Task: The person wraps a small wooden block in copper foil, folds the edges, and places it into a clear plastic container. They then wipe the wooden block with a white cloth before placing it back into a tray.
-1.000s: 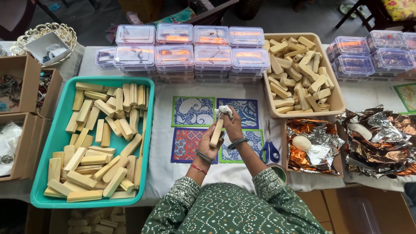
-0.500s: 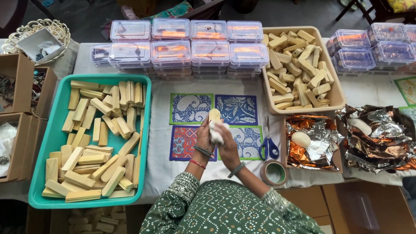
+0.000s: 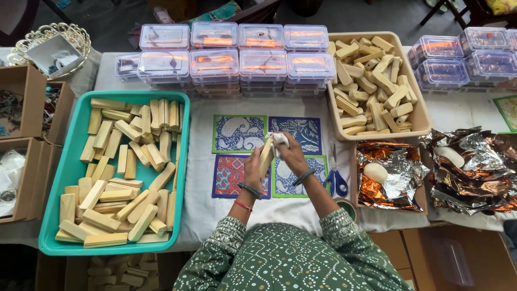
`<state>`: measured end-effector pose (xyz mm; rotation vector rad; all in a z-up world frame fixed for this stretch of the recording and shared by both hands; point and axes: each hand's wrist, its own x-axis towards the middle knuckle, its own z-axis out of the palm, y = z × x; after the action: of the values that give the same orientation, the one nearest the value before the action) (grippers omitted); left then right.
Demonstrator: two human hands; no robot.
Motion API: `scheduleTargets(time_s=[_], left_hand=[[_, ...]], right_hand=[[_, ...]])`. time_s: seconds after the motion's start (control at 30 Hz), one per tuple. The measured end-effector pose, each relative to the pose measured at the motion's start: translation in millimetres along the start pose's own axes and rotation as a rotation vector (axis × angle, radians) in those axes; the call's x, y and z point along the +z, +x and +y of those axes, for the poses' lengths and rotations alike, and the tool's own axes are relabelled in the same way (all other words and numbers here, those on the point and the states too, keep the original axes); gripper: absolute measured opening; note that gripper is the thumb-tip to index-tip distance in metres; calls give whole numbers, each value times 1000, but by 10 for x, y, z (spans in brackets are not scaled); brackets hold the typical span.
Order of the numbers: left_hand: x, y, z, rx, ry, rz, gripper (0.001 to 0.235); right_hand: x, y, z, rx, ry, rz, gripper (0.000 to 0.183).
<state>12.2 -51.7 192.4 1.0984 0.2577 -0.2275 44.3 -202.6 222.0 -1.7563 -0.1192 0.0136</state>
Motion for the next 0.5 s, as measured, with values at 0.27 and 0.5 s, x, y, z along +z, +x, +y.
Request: scheduleTargets(time_s=[0.27, 0.5], left_hand=[[67, 97, 11, -58, -513, -101, 84], [4, 75, -86, -119, -522, -129, 86]], right_hand=[[374, -494, -201, -549, -607, -5, 47], [248, -398, -262, -607, -590, 56, 48]])
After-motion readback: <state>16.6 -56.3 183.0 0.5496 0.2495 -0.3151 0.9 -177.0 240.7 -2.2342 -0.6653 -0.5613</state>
